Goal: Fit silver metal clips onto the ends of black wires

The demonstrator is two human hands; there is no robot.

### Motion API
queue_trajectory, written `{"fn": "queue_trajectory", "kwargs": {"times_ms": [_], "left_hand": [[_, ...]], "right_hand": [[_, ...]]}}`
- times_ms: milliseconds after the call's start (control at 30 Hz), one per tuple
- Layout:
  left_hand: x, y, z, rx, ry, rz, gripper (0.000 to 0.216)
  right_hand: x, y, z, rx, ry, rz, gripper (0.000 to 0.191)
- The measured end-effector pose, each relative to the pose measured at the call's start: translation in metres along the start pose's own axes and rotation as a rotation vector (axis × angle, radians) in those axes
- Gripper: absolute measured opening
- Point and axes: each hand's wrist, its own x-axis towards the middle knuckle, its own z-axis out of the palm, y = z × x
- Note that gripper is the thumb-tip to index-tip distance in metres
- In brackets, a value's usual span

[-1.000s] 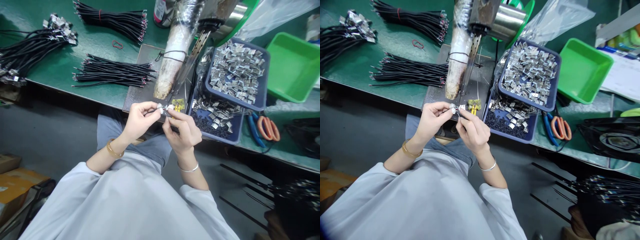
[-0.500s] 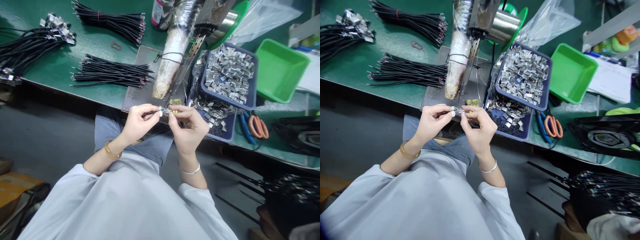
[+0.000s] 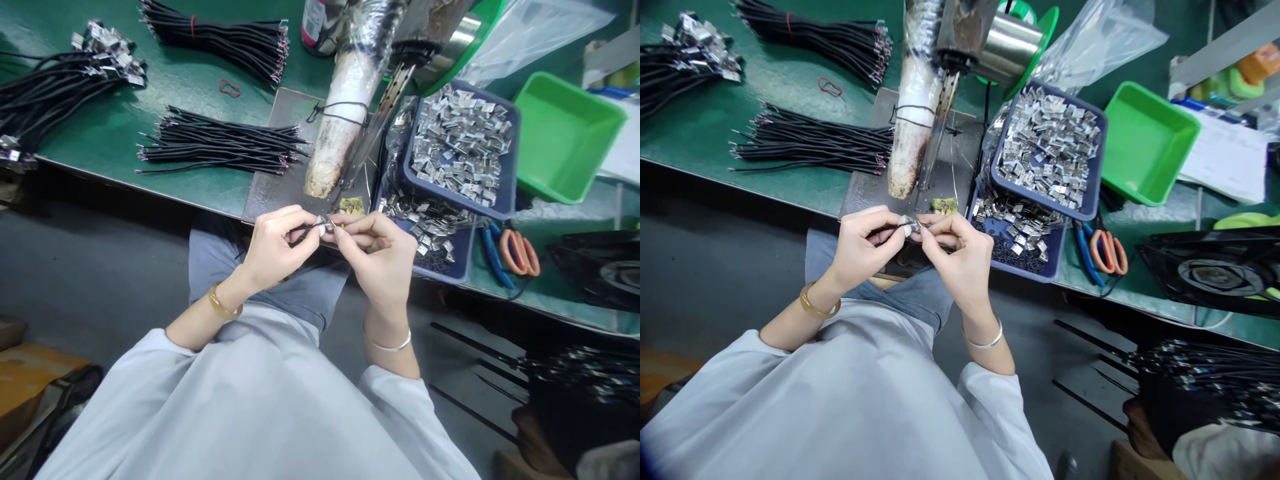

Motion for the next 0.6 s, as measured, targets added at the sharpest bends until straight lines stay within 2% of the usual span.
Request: {"fn": "queue_trajectory", "kwargs": {"times_ms": [100,233,400,600], "left_hand": [[-0.002,-0.002,-0.001,0.025,-0.004,0.040,0.012],[-0.004,-0.004,-0.001,-0.047,-0.015,-0.031,0.011],[0.001,-0.003,-0.001,-0.230,-0.071,-0.133,0.018],[0.008,-0.005,0.002,-0.330,-0.046,-0.258,0.018]], "right_hand": [[0.001,-0.002,-0.002,-0.005,-0.034,0.007,0.016],[-0.001,-0.005,-0.002,-0.106,-0.049,-0.085,0.014],[-0.004,-0.004,0.002,-0.260,0.045,-0.253,0.014],[-0.003,0.001,0.007,-0.312,0.133,-0.369,0.015]]}}
